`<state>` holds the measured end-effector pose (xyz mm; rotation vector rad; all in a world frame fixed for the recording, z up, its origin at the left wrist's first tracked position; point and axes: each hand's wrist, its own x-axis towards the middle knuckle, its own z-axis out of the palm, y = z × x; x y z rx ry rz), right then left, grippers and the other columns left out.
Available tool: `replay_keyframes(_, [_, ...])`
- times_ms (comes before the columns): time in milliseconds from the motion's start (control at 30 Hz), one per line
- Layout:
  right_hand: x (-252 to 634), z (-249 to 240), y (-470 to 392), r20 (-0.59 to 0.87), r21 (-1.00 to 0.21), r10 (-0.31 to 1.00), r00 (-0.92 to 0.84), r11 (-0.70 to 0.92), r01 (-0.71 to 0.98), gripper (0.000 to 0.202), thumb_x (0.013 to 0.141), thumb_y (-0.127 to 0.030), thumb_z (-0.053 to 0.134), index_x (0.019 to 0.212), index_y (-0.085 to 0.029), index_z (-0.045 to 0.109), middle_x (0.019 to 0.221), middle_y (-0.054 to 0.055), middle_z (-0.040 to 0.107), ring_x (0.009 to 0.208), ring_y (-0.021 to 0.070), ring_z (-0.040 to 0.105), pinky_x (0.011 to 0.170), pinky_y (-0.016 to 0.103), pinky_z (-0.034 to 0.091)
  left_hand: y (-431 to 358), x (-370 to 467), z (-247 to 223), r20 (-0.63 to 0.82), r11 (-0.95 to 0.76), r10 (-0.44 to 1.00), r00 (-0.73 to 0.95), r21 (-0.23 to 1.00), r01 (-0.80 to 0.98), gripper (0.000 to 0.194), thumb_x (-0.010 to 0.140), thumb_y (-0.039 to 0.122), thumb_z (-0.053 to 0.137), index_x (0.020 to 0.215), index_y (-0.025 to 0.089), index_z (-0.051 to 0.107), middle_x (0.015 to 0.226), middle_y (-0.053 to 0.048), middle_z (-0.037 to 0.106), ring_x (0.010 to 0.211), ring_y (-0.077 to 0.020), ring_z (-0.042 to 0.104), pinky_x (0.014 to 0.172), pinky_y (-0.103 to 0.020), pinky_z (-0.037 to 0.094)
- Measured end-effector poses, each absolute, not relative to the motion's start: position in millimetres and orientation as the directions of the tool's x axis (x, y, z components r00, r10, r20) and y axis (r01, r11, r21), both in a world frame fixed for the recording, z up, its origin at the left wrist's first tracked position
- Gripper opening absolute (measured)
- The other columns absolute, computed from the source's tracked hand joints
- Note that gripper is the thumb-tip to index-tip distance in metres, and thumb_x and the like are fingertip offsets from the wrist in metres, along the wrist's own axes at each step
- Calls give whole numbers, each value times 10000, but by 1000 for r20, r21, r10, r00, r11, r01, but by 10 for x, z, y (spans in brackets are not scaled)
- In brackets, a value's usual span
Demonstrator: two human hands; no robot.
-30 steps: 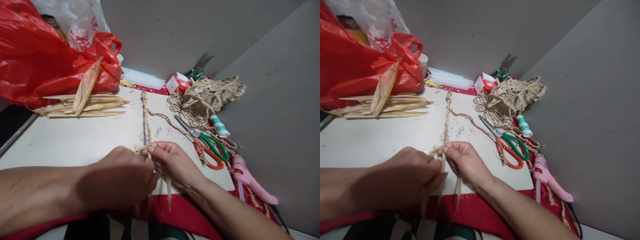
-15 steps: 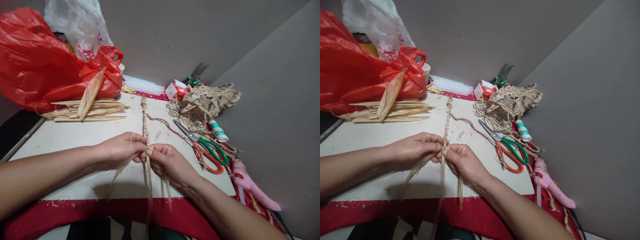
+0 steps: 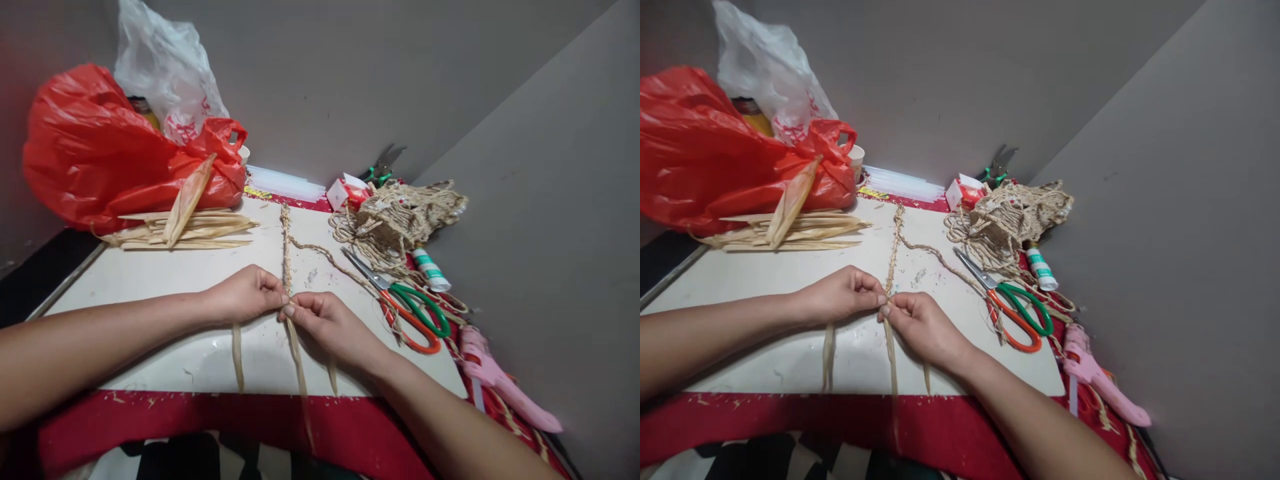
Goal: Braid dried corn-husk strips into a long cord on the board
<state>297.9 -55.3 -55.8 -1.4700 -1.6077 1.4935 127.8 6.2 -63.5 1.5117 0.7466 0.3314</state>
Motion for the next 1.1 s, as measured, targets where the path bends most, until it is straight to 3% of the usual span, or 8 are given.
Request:
replay_keyframes(133, [2971,-575,-555,-219,-840,922,-318,-13,542,334,862,-395,435,649,-147,500,566,-31,406,538,89,344,524,218,294,26,1307,-679,-195,-1,718,668,960,280,216,720,291,571,687,100,666,625,-14,614,575,-97,484,569,-211,386])
replay_keyframes(300, [3024,-574,-531,-103,-638,925,-365,221,738,334,893,-351,365,714,-155,566,681,36,598,620,136,493,591,242,337,8,1334,-706,-142,-39,764,629,963,266,210,693,281,576,665,92,663,582,3,586,571,-91,458,571,-211,376])
replay_keyframes(667, [2974,-369,-658,-75,-183,931,-358,340,922,394,906,-317,285,855,-158,642,855,125,686,750,224,620,608,288,335,-130,1389,-634,-212,76,887,409,943,324,182,633,288,607,583,113,604,445,52,442,432,-53,310,443,-209,219])
replay_keyframes(900, [2840,-166,-957,-85,-117,851,-518,507,854,344,885,-274,337,827,-150,653,796,119,689,673,207,613,576,285,331,-229,1391,-591,-139,44,933,331,960,277,200,634,318,607,603,122,579,449,56,430,414,-48,300,441,-216,195])
replay_keyframes(1000, [2778,-131,-1122,-83,-163,728,-681,664,730,312,872,-274,383,783,-153,657,741,95,680,612,174,577,561,273,318,-243,1392,-568,-152,48,930,334,953,300,205,648,330,594,614,130,562,436,68,399,387,-38,250,429,-220,163])
replay_keyframes(1100, [2744,-76,-1262,-72,-283,562,-824,780,558,286,869,-293,427,766,-155,656,687,58,657,555,127,509,548,252,307,-237,1386,-553,-159,43,926,343,945,323,200,656,331,590,623,138,549,435,76,378,370,-32,226,419,-222,143])
